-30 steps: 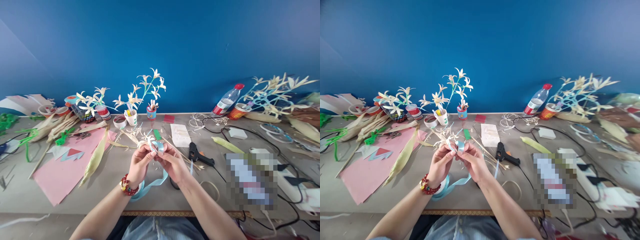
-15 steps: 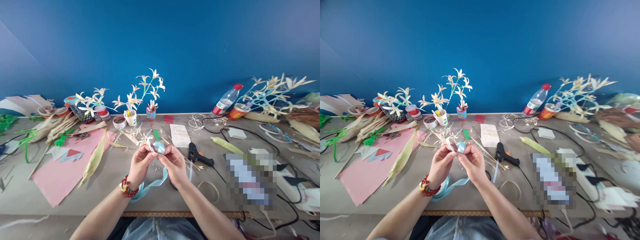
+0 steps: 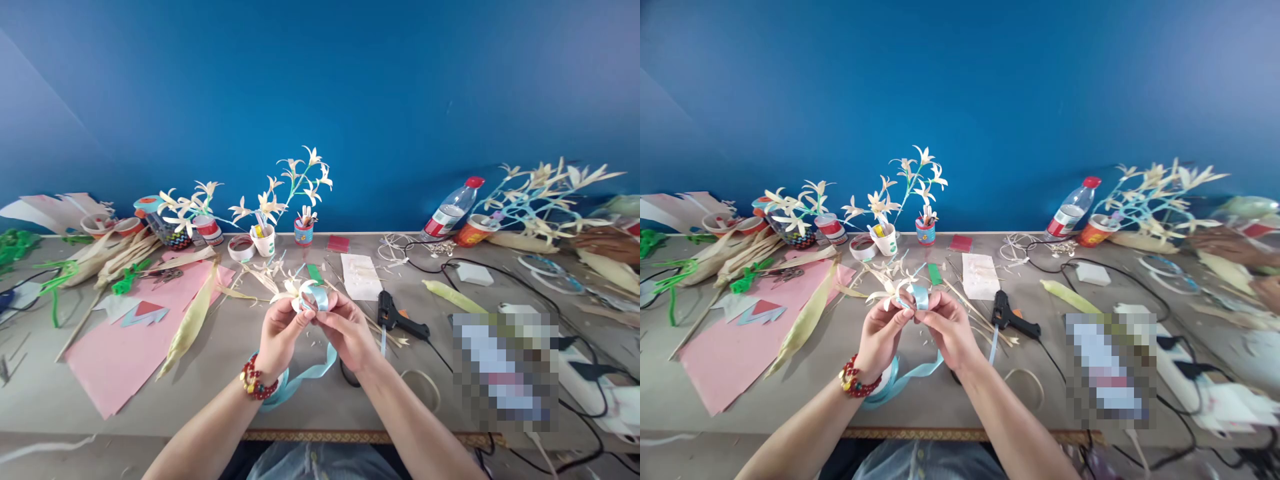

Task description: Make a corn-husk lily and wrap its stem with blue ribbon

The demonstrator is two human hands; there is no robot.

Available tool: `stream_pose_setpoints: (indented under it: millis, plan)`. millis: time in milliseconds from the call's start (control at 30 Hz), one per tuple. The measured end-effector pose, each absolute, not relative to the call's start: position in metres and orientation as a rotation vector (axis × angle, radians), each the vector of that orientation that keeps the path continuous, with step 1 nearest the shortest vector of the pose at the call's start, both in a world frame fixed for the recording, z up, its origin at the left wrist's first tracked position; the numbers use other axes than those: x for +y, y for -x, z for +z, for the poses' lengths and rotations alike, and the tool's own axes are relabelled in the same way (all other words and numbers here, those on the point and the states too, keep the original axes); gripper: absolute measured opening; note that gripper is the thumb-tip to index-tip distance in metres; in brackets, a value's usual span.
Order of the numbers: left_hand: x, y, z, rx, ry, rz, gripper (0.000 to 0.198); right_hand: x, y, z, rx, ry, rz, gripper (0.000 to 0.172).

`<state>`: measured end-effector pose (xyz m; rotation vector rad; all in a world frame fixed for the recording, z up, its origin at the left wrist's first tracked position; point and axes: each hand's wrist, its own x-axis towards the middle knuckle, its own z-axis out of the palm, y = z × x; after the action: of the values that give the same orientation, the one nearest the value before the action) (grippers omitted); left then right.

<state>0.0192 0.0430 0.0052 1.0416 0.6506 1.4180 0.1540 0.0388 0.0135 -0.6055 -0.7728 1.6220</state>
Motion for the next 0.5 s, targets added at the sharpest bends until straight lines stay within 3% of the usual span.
stream_pose_setpoints:
  millis: [267, 500]
  plan:
    - [0.0407, -0.0186, 0.0045, 0.692, -1.096, 1.418, 0.011, 0.0407, -0.1539, 0.0094, -0.678, 0.585, 1.734, 0.027]
    - [0.0465, -0.0229, 0.0037, 0.769, -1.103, 1.440, 0.013, 0.0354, -0.1513, 0.0109, -0.802, 0.698, 1.339, 0.027]
